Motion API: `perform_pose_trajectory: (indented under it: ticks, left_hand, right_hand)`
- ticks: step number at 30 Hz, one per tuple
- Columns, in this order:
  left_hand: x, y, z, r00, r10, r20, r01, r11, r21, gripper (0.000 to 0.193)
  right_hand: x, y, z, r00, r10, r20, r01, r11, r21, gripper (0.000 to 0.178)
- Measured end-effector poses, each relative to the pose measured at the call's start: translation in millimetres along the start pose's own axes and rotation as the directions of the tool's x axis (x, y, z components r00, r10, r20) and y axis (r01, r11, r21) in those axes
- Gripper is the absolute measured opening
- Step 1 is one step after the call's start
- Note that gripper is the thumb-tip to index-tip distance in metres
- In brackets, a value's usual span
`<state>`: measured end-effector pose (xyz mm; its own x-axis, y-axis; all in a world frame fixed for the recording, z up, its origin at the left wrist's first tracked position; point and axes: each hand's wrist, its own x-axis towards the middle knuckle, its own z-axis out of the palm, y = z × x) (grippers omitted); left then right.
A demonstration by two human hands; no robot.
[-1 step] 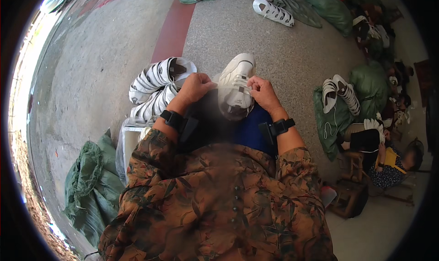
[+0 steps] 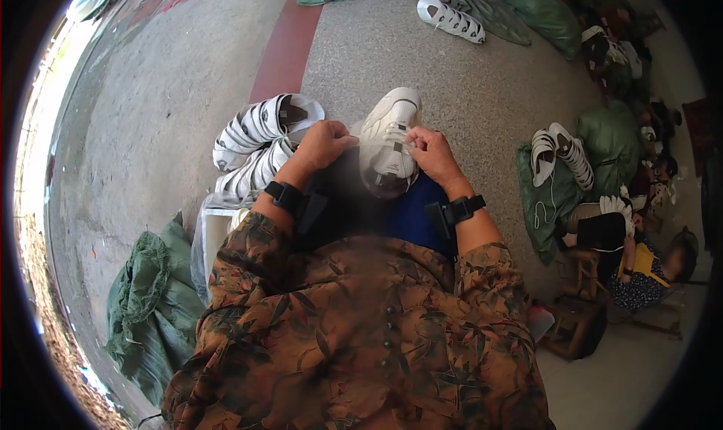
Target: The person threads white shoelaces through the eyelets of a white sneaker held on their lap. They pull the laces tight and adjust the shoe's tongue while sitting on the floor surrounded by piles of shoes and green sacks.
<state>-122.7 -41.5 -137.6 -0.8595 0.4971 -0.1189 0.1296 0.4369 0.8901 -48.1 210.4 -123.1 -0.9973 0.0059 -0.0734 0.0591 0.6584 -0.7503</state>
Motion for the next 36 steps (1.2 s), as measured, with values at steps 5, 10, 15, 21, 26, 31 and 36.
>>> perform_pose_trajectory:
  ticks: [5, 10, 15, 21, 26, 31, 36]
  left_hand:
    - [0, 10, 6, 0.995, 0.096, 0.035, -0.098, 0.994, 0.057, 0.022]
    - [6, 13, 16, 0.986, 0.146, 0.083, -0.151, 0.987, 0.057, 0.025]
    - [6, 15, 25, 0.987, 0.152, 0.055, -0.153, 0.988, 0.013, 0.021]
    - [4, 13, 26, 0.986, 0.147, 0.077, -0.145, 0.989, -0.026, 0.021]
    - [4, 9, 28, 0.985, 0.161, 0.057, -0.161, 0.987, -0.011, 0.022]
    - [1, 15, 27, 0.987, 0.139, 0.083, -0.139, 0.99, -0.001, 0.016]
    - [2, 11, 27, 0.983, 0.17, 0.062, -0.169, 0.985, -0.031, 0.023]
  right_hand:
    - [0, -13, 10, 0.987, -0.108, -0.115, 0.078, 0.968, -0.238, 0.006]
    - [9, -13, 9, 0.971, -0.231, -0.057, 0.189, 0.895, -0.404, 0.007]
    - [-3, -15, 20, 0.921, -0.294, -0.256, 0.138, 0.86, -0.491, 0.008]
    - [-4, -14, 29, 0.888, -0.282, -0.364, 0.099, 0.89, -0.446, 0.011]
    - [-6, -26, 19, 0.901, -0.369, -0.23, 0.187, 0.806, -0.562, 0.01]
    - [8, 0, 35, 0.825, -0.212, -0.524, 0.045, 0.948, -0.314, 0.008]
    - [4, 11, 15, 0.982, 0.146, -0.122, -0.062, 0.852, 0.52, 0.005]
